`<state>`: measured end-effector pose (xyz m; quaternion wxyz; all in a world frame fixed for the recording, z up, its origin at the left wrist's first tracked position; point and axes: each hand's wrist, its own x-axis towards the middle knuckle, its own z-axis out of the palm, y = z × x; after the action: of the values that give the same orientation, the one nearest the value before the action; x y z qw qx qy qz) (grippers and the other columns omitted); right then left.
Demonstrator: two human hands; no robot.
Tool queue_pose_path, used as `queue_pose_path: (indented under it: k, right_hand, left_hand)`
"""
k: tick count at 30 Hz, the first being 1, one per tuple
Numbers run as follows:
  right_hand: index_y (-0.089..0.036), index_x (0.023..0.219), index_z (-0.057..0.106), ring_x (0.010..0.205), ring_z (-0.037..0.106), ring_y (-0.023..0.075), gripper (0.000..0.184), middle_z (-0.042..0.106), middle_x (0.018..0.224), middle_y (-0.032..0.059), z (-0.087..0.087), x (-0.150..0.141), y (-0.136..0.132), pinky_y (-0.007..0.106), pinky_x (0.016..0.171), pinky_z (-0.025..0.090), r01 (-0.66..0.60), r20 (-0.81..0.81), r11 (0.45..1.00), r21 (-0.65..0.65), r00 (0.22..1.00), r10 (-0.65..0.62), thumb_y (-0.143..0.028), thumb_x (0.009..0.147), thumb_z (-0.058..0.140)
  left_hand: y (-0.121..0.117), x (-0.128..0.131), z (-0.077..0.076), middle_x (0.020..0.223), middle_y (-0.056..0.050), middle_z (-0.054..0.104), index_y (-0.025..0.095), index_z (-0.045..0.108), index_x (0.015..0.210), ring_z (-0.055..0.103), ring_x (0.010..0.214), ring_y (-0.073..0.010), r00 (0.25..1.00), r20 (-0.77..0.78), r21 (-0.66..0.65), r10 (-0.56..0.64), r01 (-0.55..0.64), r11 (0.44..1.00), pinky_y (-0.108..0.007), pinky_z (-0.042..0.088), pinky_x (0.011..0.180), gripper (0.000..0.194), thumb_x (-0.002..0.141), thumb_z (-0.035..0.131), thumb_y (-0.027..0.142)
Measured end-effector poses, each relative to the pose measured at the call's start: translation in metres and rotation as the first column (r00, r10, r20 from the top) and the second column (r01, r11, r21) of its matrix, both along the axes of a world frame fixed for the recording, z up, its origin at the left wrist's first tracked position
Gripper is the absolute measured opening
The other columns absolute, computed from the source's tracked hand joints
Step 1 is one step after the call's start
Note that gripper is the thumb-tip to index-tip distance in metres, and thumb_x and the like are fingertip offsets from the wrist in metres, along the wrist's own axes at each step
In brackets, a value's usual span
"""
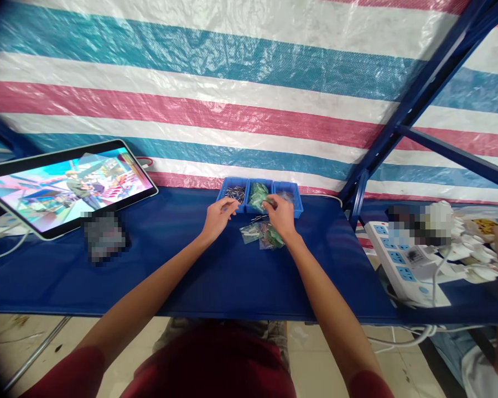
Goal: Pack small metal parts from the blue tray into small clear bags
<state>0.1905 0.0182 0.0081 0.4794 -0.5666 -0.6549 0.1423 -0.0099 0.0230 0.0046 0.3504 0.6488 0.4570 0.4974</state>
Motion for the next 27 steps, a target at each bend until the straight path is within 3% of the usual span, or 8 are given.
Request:
queue_pose_path:
  k: [4, 8, 12, 17, 19, 22, 25, 27]
  right_hand:
    - [-0.019, 0.096, 0.070, 0.076, 0.065, 0.0233, 0.019, 0.072, 0.083, 0.0062, 0.014, 0.012, 0.037, 0.033, 0.072, 0.047, 0.040, 0.253, 0.999, 0.015, 0.967, -0.043, -0.026, 0.082, 0.060]
    - [-0.019, 0.094, 0.072, 0.086, 0.063, 0.0266, 0.018, 0.072, 0.086, 0.0092, 0.019, 0.007, 0.061, 0.034, 0.074, 0.045, -0.030, 0.553, 0.989, -0.144, 0.827, 0.106, -0.016, 0.076, 0.067]
    - [-0.017, 0.099, 0.070, 0.094, 0.060, 0.0273, 0.028, 0.067, 0.101, 0.0137, 0.013, -0.004, 0.064, 0.034, 0.078, 0.045, -0.073, 0.693, 0.996, -0.050, 0.715, 0.087, -0.006, 0.074, 0.064]
    - [-0.018, 0.082, 0.073, 0.085, 0.064, 0.0243, 0.022, 0.071, 0.090, 0.0103, 0.007, -0.006, 0.054, 0.032, 0.072, 0.046, -0.094, 0.657, 0.988, -0.122, 0.738, 0.151, -0.006, 0.080, 0.054]
    - [-0.019, 0.083, 0.073, 0.083, 0.064, 0.0240, 0.019, 0.072, 0.089, 0.0088, 0.009, -0.003, 0.046, 0.032, 0.072, 0.046, -0.073, 0.594, 0.994, -0.076, 0.798, 0.104, -0.010, 0.080, 0.057]
    - [-0.019, 0.086, 0.072, 0.073, 0.063, 0.0217, 0.019, 0.072, 0.084, 0.0067, 0.014, 0.000, 0.026, 0.032, 0.069, 0.047, -0.052, 0.441, 0.998, 0.033, 0.897, 0.032, -0.017, 0.083, 0.054]
    - [-0.018, 0.083, 0.071, 0.064, 0.061, 0.0190, 0.021, 0.072, 0.080, 0.0058, 0.015, -0.001, 0.001, 0.031, 0.066, 0.047, -0.079, 0.292, 0.994, 0.082, 0.955, 0.052, -0.023, 0.085, 0.051]
    - [-0.019, 0.086, 0.071, 0.062, 0.061, 0.0184, 0.023, 0.072, 0.077, 0.0050, 0.012, -0.003, -0.012, 0.030, 0.064, 0.047, -0.103, 0.198, 0.992, 0.070, 0.976, 0.087, -0.027, 0.086, 0.050]
  left_hand:
    - [0.001, -0.001, -0.001, 0.067, -0.001, 0.065, 0.017, 0.065, 0.077, 0.057, 0.054, -0.0119, 0.998, -0.053, -0.021, -0.042, 0.041, 0.999, -0.023, 0.046, 0.057, 0.019, 0.081, 0.059, 0.034]
    - [-0.001, 0.000, 0.000, 0.062, 0.000, 0.064, 0.017, 0.065, 0.074, 0.054, 0.048, -0.0113, 0.979, -0.166, -0.058, -0.122, 0.114, 0.992, -0.023, 0.044, 0.056, 0.016, 0.079, 0.059, 0.031]
    - [-0.001, -0.001, 0.000, 0.064, -0.001, 0.065, 0.016, 0.065, 0.075, 0.055, 0.049, -0.0118, 0.967, -0.213, -0.056, -0.137, 0.127, 0.990, -0.024, 0.044, 0.058, 0.017, 0.080, 0.057, 0.030]
    - [0.001, -0.003, -0.003, 0.069, -0.002, 0.066, 0.018, 0.067, 0.077, 0.057, 0.057, -0.0143, 0.930, -0.332, -0.046, -0.160, 0.154, 0.987, -0.025, 0.041, 0.060, 0.020, 0.081, 0.056, 0.034]
    - [0.000, -0.004, -0.004, 0.073, -0.003, 0.066, 0.019, 0.067, 0.076, 0.057, 0.064, -0.0169, 0.861, -0.470, -0.043, -0.191, 0.194, 0.980, -0.025, 0.039, 0.060, 0.025, 0.079, 0.060, 0.043]
    - [-0.004, -0.004, -0.004, 0.080, -0.006, 0.063, 0.019, 0.064, 0.075, 0.057, 0.077, -0.0220, 0.702, -0.668, -0.062, -0.247, 0.277, 0.959, -0.026, 0.036, 0.061, 0.039, 0.069, 0.068, 0.058]
    - [-0.009, -0.002, -0.005, 0.086, -0.007, 0.059, 0.019, 0.060, 0.077, 0.055, 0.088, -0.0260, 0.597, -0.756, -0.072, -0.269, 0.333, 0.940, -0.027, 0.037, 0.067, 0.044, 0.063, 0.073, 0.059]
    - [-0.010, -0.001, -0.006, 0.087, -0.006, 0.057, 0.019, 0.058, 0.076, 0.054, 0.089, -0.0260, 0.576, -0.761, -0.087, -0.299, 0.367, 0.926, -0.028, 0.038, 0.070, 0.040, 0.064, 0.073, 0.054]
